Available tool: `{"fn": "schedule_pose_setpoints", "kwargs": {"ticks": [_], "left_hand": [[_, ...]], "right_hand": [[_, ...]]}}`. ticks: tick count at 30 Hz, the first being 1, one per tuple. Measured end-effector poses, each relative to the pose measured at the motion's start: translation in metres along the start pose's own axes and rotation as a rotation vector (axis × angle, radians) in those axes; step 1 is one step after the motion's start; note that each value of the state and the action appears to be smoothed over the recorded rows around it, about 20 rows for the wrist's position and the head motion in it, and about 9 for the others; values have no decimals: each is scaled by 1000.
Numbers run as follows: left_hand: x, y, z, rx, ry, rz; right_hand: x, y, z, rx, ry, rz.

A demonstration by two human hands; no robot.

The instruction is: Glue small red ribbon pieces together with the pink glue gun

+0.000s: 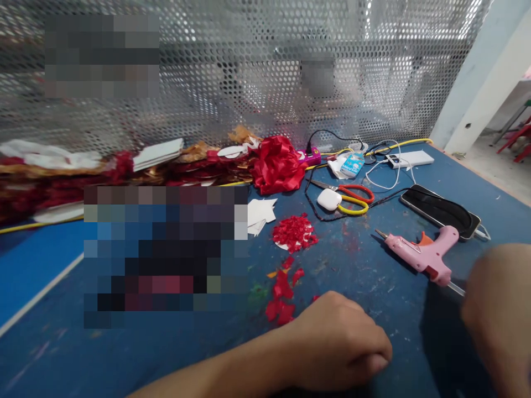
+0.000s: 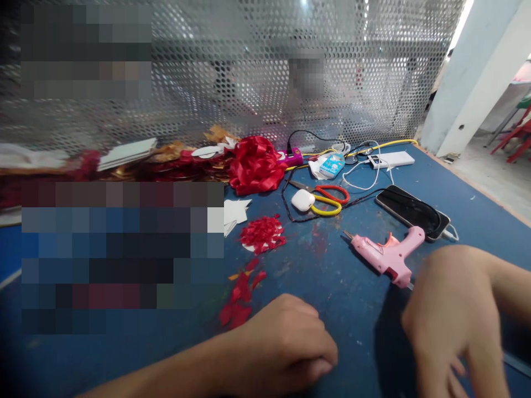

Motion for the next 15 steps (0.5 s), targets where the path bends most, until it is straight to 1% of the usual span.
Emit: {"fn": "schedule_pose_setpoints", "kwargs": {"ticks": [1,2,3,4,6,8,10,12,13,15], "left_hand": [[0,0,-2,-32,3,-3],[1,-1,-4,-88,-5,-18],[2,-4,-5,-178,-21,-51],[3,-9,-7,-305,-36,-104],[5,-27,-12,-656,-28,-249],[6,-46,-16,-1056,52,-357],[6,-62,-21,-1404,176,-375],[4,-76,-25,-1619,303,-387],[3,-82,-27,-1678,357,-403],[0,-88,-29,-1738,422,-446]], "right_hand": [[-1,-7,11,133,-115,-50],[-1,-13,18,270,-191,-89],[-1,-16,21,365,-226,-103],[0,-15,20,392,-226,-81],[2,-12,22,400,-236,-46],[6,-14,24,414,-208,-43],[11,-12,21,432,-102,-29],[16,-2,14,449,55,17],[18,6,6,454,168,41],[17,22,-16,466,464,65]]}}
Point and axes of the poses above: each hand's wrist, its own x-axis towards the middle knuckle, its own z-axis out of the palm, y = z × x, the point moved 10 cm from there along x, towards the middle knuckle, and after that the axes turned 15 degrees about -z, right-handed, at the moved point
